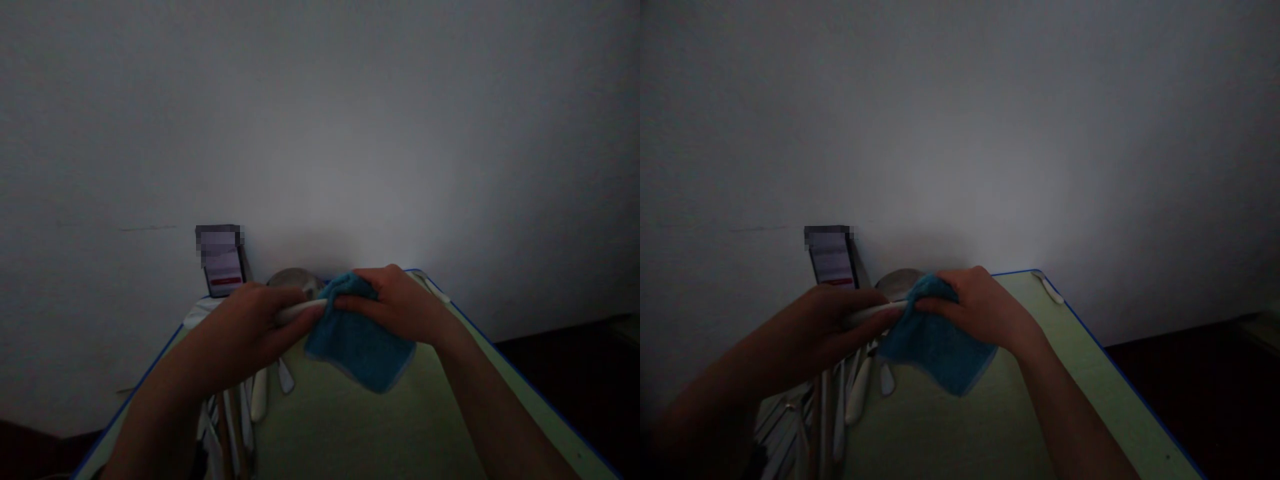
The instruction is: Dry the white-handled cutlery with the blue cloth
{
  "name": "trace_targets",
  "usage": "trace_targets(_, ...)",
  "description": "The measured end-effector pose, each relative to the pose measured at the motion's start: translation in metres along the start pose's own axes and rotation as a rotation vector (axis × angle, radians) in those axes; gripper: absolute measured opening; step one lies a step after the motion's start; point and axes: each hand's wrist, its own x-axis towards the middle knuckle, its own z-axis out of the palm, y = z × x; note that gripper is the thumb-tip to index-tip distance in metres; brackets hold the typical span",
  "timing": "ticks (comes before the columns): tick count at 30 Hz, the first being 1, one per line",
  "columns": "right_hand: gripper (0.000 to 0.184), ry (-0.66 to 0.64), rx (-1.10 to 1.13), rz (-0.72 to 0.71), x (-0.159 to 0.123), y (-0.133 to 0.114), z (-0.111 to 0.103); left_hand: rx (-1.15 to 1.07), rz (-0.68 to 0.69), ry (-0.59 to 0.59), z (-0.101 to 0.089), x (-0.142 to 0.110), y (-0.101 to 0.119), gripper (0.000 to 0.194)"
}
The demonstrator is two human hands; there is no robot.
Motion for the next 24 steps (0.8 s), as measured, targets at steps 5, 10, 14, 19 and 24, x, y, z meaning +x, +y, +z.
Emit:
trace_targets(5, 0.025, -0.038, -0.039, -0.029, 0.002, 0.007, 0.006, -0.065, -0.019, -0.051, 0.0, 0.0, -0.005, 0.042)
trace_targets(10, 0.025, -0.135, 0.005, -0.033, 0.004, 0.016, 0.014, -0.198, -0.029, -0.08, 0.002, 0.004, -0.013, 0.035)
trace_targets(14, 0.024, -0.047, -0.036, 0.003, 0.004, 0.021, 0.012, -0.266, -0.04, 0.103, 0.007, 0.007, -0.021, 0.032)
trace_targets(19, 0.024, 0.202, -0.009, 0.101, 0.004, 0.022, 0.009, -0.281, -0.028, 0.047, 0.009, 0.003, -0.03, 0.032)
trace_targets(24, 0.027, 0.299, 0.141, 0.122, 0.002, 0.012, 0.009, -0.24, -0.035, 0.016, 0.009, 0.001, -0.022, 0.033)
